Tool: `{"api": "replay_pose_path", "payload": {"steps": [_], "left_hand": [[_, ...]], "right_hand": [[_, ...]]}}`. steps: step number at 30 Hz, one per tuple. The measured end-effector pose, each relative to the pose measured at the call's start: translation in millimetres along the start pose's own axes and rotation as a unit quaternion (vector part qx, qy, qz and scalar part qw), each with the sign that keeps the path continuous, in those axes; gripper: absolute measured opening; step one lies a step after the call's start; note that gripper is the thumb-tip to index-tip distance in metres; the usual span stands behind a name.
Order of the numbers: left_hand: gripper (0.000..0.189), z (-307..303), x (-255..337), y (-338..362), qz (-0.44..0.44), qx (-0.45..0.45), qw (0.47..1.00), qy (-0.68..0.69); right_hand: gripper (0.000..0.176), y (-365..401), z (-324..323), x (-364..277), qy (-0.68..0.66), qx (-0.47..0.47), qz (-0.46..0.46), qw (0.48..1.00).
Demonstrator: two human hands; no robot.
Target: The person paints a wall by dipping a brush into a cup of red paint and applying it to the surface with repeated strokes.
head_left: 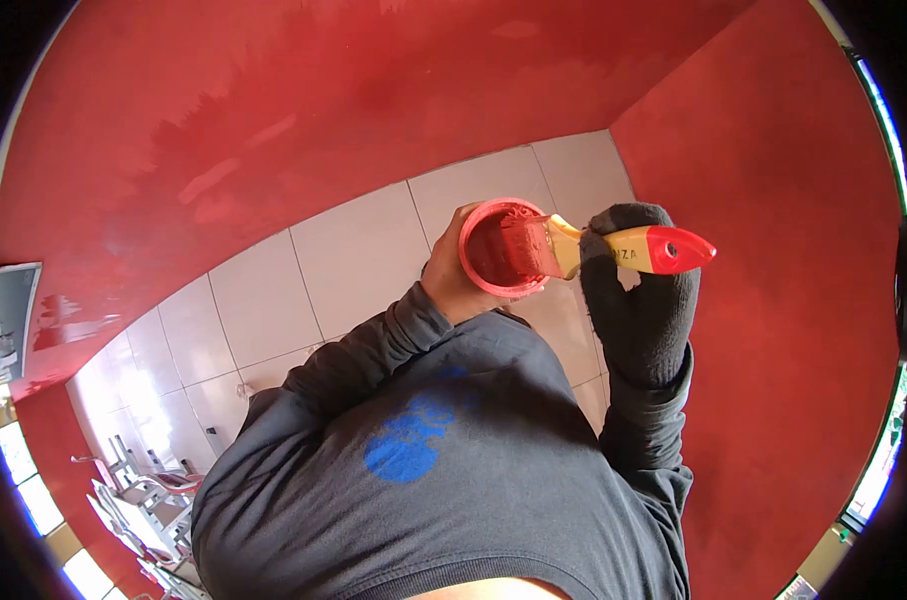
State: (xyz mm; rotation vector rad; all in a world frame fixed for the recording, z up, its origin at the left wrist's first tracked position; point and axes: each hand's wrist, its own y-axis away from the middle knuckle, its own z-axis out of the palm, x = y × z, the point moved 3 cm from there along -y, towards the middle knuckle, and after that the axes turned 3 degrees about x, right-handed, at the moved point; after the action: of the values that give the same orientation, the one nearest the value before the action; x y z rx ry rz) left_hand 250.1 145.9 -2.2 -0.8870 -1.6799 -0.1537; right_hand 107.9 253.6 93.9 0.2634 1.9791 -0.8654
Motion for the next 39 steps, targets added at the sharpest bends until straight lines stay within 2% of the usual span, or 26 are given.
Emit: {"api": "replay_pose_path", "payload": {"steps": [5,9,11,15,21,38,39], "left_hand": [[0.088,-1,-6,1,-0.019,-0.005,0.999,0.034],[0.086,-2,-9,-1,-0.006,-0.012,1.0,0.011],[0.086,-7,-8,-8,-0.004,-0.011,1.0,0.013],[0.084,-5,-7,-7,0.013,-0.015,0.999,0.034],[0.08,-6,-8,-14,0.033,0.018,0.998,0.046],[0.077,-24,-3,-21,0.057,0.014,0.998,-0.022],[0.082,-24,-4,-20,0.038,0.005,0.999,-0.009]], "right_hand": [[0.017,-1,9,2,-0.022,-0.045,0.017,0.999],[0.017,-7,25,6,0.003,-0.07,0.006,0.998],[0.011,-17,33,3,-0.002,-0.075,0.019,0.997],[0.019,-17,36,10,0.034,-0.112,0.034,0.993],[0.02,-25,45,14,0.045,-0.134,0.033,0.989],[0.016,-33,57,16,0.055,-0.116,0.046,0.991],[0.015,-33,57,17,0.052,-0.116,0.051,0.991]]}}
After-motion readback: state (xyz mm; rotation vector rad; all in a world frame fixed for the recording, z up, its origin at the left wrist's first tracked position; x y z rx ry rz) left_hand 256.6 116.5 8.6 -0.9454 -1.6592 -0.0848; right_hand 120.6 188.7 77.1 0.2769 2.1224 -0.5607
